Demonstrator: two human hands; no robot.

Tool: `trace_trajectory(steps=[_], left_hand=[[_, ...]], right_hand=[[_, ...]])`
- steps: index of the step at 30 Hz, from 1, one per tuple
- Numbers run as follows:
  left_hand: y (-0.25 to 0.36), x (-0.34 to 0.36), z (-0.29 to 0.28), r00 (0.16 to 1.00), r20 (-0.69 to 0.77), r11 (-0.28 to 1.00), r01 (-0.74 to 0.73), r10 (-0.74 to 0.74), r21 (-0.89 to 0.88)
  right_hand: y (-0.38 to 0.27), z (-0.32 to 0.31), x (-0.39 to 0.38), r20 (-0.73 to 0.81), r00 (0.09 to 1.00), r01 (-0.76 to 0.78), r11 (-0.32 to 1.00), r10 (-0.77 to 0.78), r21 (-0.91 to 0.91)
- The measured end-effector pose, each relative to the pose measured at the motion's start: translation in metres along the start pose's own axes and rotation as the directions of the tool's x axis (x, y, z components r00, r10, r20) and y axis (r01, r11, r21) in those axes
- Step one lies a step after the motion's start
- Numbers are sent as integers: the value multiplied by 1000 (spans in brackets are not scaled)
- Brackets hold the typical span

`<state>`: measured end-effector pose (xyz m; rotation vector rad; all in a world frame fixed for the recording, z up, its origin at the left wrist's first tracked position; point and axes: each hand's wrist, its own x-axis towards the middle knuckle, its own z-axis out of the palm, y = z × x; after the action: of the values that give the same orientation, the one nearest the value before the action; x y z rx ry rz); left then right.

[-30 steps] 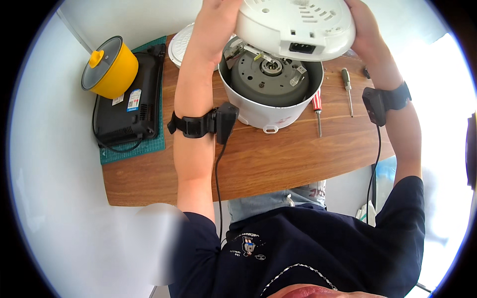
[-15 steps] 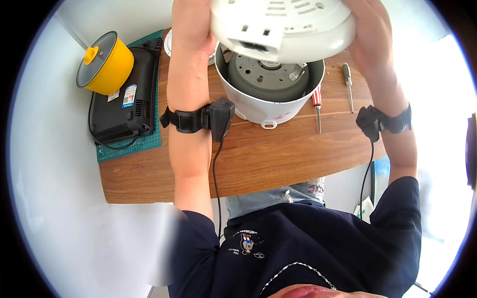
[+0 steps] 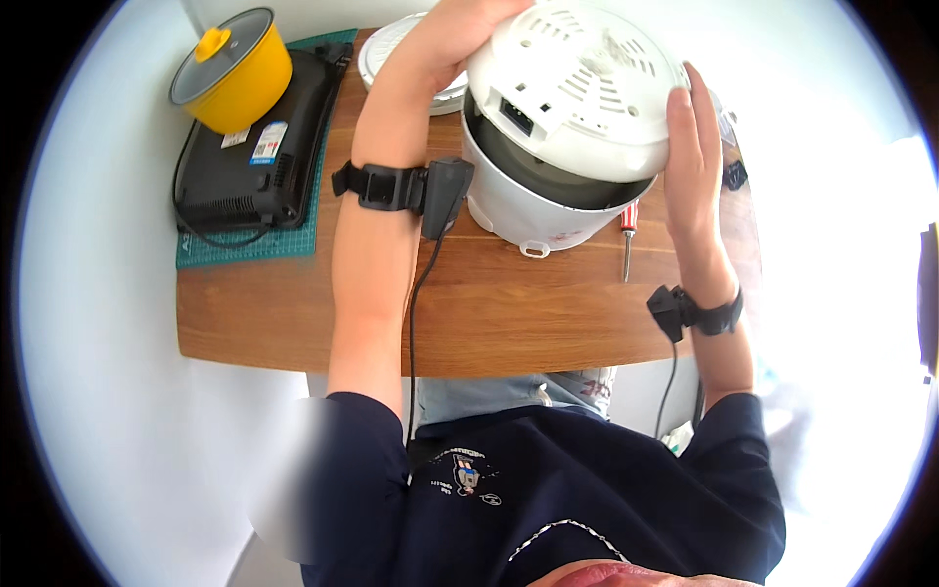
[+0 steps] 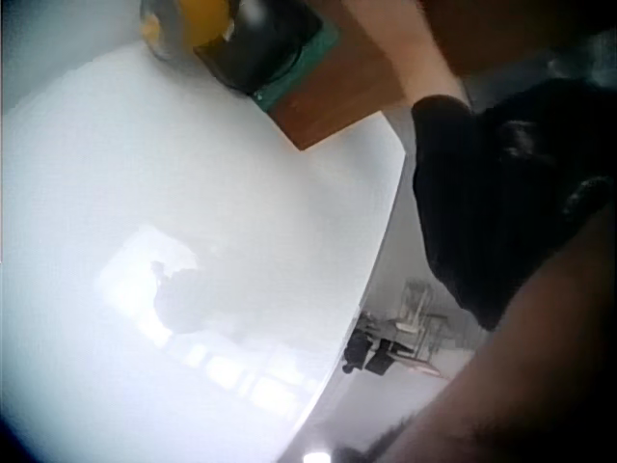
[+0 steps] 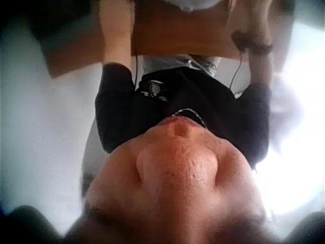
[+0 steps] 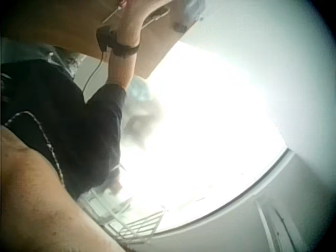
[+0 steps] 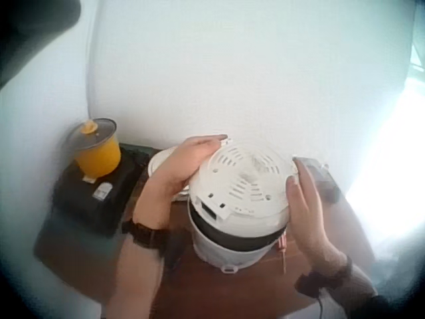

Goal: The person disassembles a white rice cooker, uses a screwdriver to adjust internal wiring and components, then reassembles the unit by replacing the lid.

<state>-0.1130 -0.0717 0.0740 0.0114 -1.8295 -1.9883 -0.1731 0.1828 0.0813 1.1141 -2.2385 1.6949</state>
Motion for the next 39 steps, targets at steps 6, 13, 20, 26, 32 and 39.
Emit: trace_trajectory(steps=[6,13,20,26,32,39], left_hand=[[0,-3,-1,999,39,987,31,-38,158],[-13,-8,-11,977,195,997,83,-82,6],[-22,-7,-11,989,150,991,-5,-16,137],[-23,-6,-3,981,165,994,87,-96,66],[-13,-4,7,997,66,999,49,-49,3],[27,-21,32,976,-106,965,-206,190,-161]], right_hand=[[19,0,-15,28,1000,-10,999,8,47],[23,11,-42,41,997,73,987,-68,-145],[31,16,-45,25,998,55,990,-52,-129],[30,13,-49,25,1000,12,991,-9,-132],[33,12,-38,-48,998,33,999,-34,-21],[3,-4,12,-160,987,70,912,-5,403]])
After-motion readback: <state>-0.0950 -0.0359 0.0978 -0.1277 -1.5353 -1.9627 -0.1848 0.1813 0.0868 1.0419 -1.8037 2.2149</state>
